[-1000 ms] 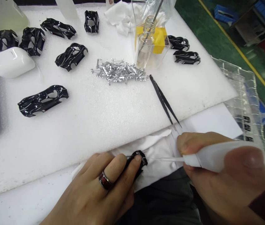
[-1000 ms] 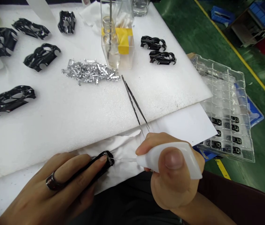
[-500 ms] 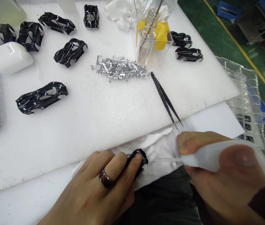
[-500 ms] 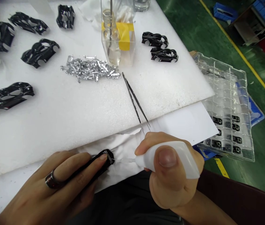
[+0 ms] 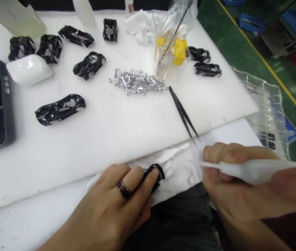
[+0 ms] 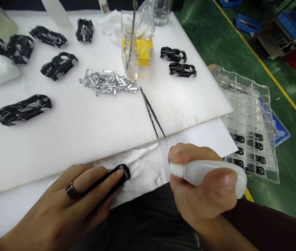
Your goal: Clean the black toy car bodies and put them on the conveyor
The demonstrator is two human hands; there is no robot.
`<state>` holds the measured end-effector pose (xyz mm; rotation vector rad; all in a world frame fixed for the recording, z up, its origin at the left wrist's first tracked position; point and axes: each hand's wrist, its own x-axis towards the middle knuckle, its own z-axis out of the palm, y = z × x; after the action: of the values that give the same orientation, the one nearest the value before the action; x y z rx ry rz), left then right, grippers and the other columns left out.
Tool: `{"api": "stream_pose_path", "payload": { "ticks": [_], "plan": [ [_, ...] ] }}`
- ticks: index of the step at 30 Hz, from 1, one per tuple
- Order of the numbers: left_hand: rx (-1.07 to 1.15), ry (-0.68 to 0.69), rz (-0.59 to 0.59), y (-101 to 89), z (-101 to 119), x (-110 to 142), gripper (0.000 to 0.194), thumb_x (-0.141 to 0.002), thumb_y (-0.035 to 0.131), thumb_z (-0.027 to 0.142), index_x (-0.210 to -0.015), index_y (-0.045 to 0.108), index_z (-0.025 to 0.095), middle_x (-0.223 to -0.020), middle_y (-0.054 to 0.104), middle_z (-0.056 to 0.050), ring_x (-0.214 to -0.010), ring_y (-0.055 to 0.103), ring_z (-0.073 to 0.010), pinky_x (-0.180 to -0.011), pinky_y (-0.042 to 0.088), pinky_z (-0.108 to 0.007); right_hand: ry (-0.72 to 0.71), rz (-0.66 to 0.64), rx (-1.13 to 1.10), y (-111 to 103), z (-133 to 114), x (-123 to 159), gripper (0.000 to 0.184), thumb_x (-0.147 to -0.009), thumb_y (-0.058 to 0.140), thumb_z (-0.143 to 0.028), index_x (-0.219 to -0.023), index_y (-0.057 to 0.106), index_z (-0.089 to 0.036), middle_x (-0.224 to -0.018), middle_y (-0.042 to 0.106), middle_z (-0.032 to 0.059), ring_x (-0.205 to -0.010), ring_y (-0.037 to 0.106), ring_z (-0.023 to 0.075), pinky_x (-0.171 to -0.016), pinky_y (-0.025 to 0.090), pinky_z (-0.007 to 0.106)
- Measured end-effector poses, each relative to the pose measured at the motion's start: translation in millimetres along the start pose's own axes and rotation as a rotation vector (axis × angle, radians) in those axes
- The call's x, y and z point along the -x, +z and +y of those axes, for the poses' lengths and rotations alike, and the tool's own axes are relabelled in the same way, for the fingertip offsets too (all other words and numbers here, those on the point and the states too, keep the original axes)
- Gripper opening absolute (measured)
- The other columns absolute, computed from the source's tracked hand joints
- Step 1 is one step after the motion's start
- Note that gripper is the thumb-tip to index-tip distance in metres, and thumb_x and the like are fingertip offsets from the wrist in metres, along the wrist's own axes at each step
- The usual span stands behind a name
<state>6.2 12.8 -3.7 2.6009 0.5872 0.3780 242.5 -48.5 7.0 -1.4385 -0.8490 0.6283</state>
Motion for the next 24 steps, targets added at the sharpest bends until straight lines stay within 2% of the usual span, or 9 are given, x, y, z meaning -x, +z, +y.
{"api": "stream_pose_path", "payload": {
  "ticks": [3, 6, 8, 10, 16, 18, 20, 22, 24],
  "plan": [
    [-0.017, 0.012, 0.044, -0.7, 2, -4, 0.049, -0.099, 0.058, 0.02, -0.146, 0.049, 0.011, -0.111, 0.065, -0.011, -0.091, 0.059, -0.0212, -0.074, 0.06, -0.038, -0.111, 0.168, -0.077, 3, -2, -5, 0.018, -0.087, 0.068, -0.05, -0.089, 0.075, -0.033, -0.069, 0.06, 0.0001, -0.06, 0.056, 0.0176, -0.058, 0.05, 0.036],
    [-0.019, 0.006, 0.077, 1.1, 3, -7, 0.041, -0.101, 0.054, 0.021, -0.141, 0.054, 0.013, -0.104, 0.065, -0.01, -0.085, 0.059, -0.0202, -0.068, 0.059, -0.036, -0.168, 0.158, 0.098, 2, -8, -25, 0.04, -0.081, 0.079, -0.028, -0.12, 0.069, -0.031, -0.098, 0.073, 0.0034, -0.093, 0.07, 0.0245, -0.092, 0.055, 0.045],
    [-0.013, 0.005, 0.089, 2.6, 4, -8, 0.039, -0.101, 0.052, 0.021, -0.139, 0.055, 0.014, -0.102, 0.065, -0.01, -0.083, 0.059, -0.0203, -0.067, 0.059, -0.036, -0.172, 0.091, 0.214, -2, -12, -50, 0.041, -0.083, 0.077, -0.025, -0.122, 0.066, -0.029, -0.114, 0.073, 0.0059, -0.11, 0.069, 0.0263, -0.103, 0.052, 0.047],
    [-0.018, 0.011, 0.119, 3.8, 4, -9, 0.038, -0.099, 0.053, 0.018, -0.137, 0.056, 0.013, -0.102, 0.065, -0.01, -0.085, 0.059, -0.0214, -0.069, 0.059, -0.037, -0.175, 0.045, 0.284, -5, -14, -81, 0.026, -0.085, 0.075, -0.028, -0.11, 0.07, -0.026, -0.116, 0.073, 0.0067, -0.109, 0.07, 0.0253, -0.101, 0.053, 0.044],
    [-0.025, 0.021, 0.156, 5.5, 4, -9, 0.037, -0.098, 0.054, 0.018, -0.134, 0.057, 0.012, -0.101, 0.065, -0.01, -0.086, 0.059, -0.0232, -0.072, 0.058, -0.04, -0.231, -0.056, 0.603, 7, -10, -149, 0.022, -0.08, 0.073, -0.031, -0.1, 0.072, -0.021, -0.114, 0.073, 0.0079, -0.088, 0.068, 0.0206, -0.081, 0.055, 0.036],
    [-0.023, 0.016, 0.154, 4.9, 4, -10, 0.036, -0.098, 0.053, 0.018, -0.134, 0.057, 0.012, -0.101, 0.064, -0.01, -0.087, 0.059, -0.0234, -0.073, 0.058, -0.04, -0.207, -0.1, 0.701, 13, -9, -151, 0.023, -0.078, 0.075, -0.032, -0.097, 0.072, -0.019, -0.104, 0.074, 0.0082, -0.087, 0.068, 0.0216, -0.08, 0.053, 0.037],
    [-0.017, 0.011, 0.147, 3.9, 5, -11, 0.036, -0.098, 0.054, 0.018, -0.133, 0.057, 0.013, -0.101, 0.064, -0.01, -0.087, 0.059, -0.0236, -0.073, 0.058, -0.04, -0.197, -0.086, 0.721, 15, -10, -144, 0.038, -0.073, 0.079, -0.035, -0.105, 0.068, -0.017, -0.099, 0.073, 0.0084, -0.087, 0.067, 0.0228, -0.079, 0.052, 0.038],
    [-0.007, -0.002, 0.142, 3.2, 6, -11, 0.035, -0.097, 0.054, 0.017, -0.132, 0.058, 0.014, -0.1, 0.064, -0.009, -0.087, 0.059, -0.0237, -0.073, 0.058, -0.04, -0.269, 0.051, 0.699, 16, -18, -131, 0.051, -0.071, 0.082, -0.039, -0.113, 0.061, -0.018, -0.101, 0.069, 0.0078, -0.085, 0.064, 0.0207, -0.075, 0.051, 0.036],
    [0.004, -0.012, 0.136, 3.2, 6, -11, 0.034, -0.096, 0.055, 0.016, -0.13, 0.058, 0.016, -0.099, 0.064, -0.008, -0.087, 0.059, -0.0239, -0.074, 0.058, -0.041, -0.374, 0.168, 0.617, 21, -30, -115, 0.045, -0.075, 0.08, -0.042, -0.108, 0.059, -0.02, -0.096, 0.067, 0.0048, -0.076, 0.06, 0.0167, -0.067, 0.049, 0.031]
  ]
}}
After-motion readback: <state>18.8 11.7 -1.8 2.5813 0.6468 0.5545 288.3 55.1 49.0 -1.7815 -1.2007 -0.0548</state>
